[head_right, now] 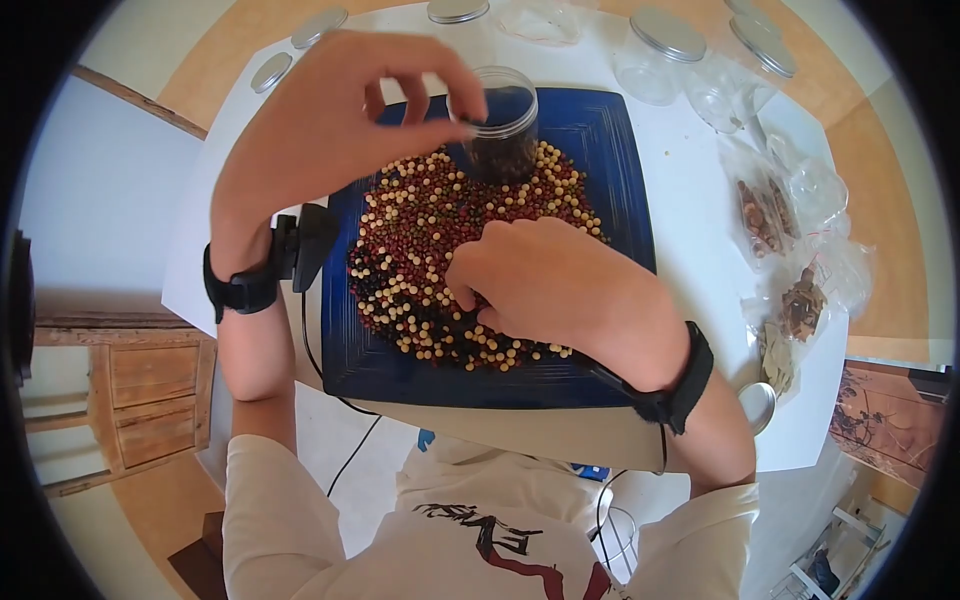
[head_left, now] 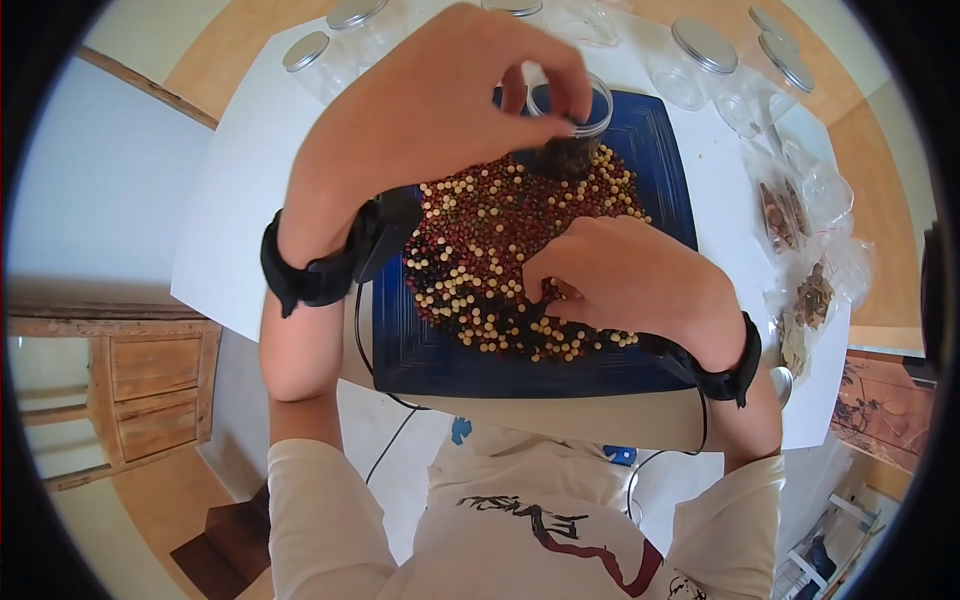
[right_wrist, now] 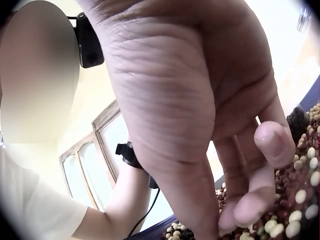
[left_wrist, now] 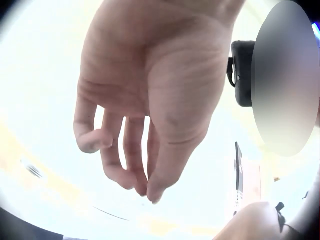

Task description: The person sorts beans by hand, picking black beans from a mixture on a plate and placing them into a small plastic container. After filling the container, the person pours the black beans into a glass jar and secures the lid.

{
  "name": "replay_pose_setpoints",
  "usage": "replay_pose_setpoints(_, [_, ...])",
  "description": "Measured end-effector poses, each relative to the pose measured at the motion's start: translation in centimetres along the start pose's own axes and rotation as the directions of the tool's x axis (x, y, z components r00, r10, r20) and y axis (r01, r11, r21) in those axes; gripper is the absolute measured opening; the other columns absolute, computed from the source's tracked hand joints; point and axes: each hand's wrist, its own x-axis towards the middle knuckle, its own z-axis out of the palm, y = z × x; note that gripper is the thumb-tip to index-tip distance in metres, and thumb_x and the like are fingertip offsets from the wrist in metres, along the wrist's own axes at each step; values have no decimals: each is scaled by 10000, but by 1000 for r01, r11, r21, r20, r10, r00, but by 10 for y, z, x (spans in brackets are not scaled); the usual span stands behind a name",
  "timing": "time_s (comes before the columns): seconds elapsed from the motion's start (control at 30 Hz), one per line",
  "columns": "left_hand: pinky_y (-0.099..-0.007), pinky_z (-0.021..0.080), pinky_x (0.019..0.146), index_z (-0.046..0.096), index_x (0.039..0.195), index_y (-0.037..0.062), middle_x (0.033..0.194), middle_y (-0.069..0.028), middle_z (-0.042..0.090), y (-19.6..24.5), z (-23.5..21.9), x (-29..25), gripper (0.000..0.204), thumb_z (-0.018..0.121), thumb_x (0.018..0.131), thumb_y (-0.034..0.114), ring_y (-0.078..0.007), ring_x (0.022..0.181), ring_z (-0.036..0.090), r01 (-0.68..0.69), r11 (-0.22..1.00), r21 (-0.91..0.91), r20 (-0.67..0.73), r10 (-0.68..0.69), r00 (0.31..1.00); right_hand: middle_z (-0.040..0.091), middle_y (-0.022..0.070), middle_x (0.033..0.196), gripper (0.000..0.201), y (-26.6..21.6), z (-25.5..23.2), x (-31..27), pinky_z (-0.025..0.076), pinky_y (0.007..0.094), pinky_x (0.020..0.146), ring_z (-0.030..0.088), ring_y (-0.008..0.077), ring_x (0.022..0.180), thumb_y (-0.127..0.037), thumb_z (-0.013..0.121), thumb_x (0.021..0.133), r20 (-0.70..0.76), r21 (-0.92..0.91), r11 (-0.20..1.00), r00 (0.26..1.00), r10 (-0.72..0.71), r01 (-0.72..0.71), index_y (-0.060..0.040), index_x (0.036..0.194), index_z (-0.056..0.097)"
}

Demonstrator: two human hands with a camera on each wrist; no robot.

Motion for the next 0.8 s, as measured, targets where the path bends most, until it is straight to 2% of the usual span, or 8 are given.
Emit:
replay_pose_setpoints(0.27, [-342,549,692,723,1133,1,971,-151,716,3,21,12,252,784,894,47,-262,773,670,-113,992,-51,-395,84,915,709,85,793,46,-4,2,7,554,446,748,715,322,836,-134,720,901,84,-36,996,993,87,-84,-88,902,722])
replay_pose_setpoints(0.47, [-366,556,764,749,1098,13,999,-168,750,15,15,11,214,773,894,70,-309,829,697,100,980,-172,-309,-150,939,730,79,742,64,-1,-20,3,540,401,648,730,290,715,-128,756,882,-10,99,995,1000,21,-19,-73,904,734])
replay_pose_setpoints(0.53, [-336,499,637,757,1007,109,825,-4,720,-6,27,8,116,787,915,172,-166,700,627,-63,994,90,-362,92,928,729,75,739,70,-8,-41,-1,528,379,620,722,263,676,-122,764,877,-45,157,988,999,18,-11,-73,920,740])
replay_pose_setpoints(0.57, [-336,499,637,757,1007,109,825,-4,720,-5,25,4,116,787,915,172,-166,700,627,-63,994,90,-362,92,928,696,95,714,70,-15,-55,-4,516,377,594,693,270,636,-111,757,877,-84,190,978,991,109,-91,-57,912,730])
replay_pose_setpoints(0.63, [-358,520,663,732,986,97,805,-34,712,1,21,-6,133,787,899,181,-223,723,662,41,977,209,-123,-16,992,664,115,689,71,-14,-64,-8,504,375,568,664,277,596,-99,750,876,-120,225,960,973,199,-168,-41,904,720])
replay_pose_setpoints(0.7, [-370,531,678,732,972,89,811,-47,718,5,23,-12,134,790,879,167,-247,741,680,58,973,222,-30,-52,998,581,-33,649,110,-6,-67,-10,356,244,546,519,47,577,-56,774,903,-443,65,979,873,203,-194,-76,1008,749])
replay_pose_setpoints(0.77, [-381,541,693,732,957,80,816,-61,725,9,27,-18,136,792,860,154,-270,759,697,68,969,239,62,-85,994,486,-56,623,53,-1,-60,-2,281,247,533,427,18,571,-60,758,948,-572,37,976,797,195,-213,-67,997,738])
replay_pose_setpoints(0.8, [-388,545,694,740,949,81,819,-64,732,10,30,-20,134,798,845,143,-271,768,708,86,979,185,249,-131,960,470,-53,617,49,2,-58,2,268,257,529,409,18,566,-69,757,960,-635,29,971,745,202,-238,-68,1006,742])
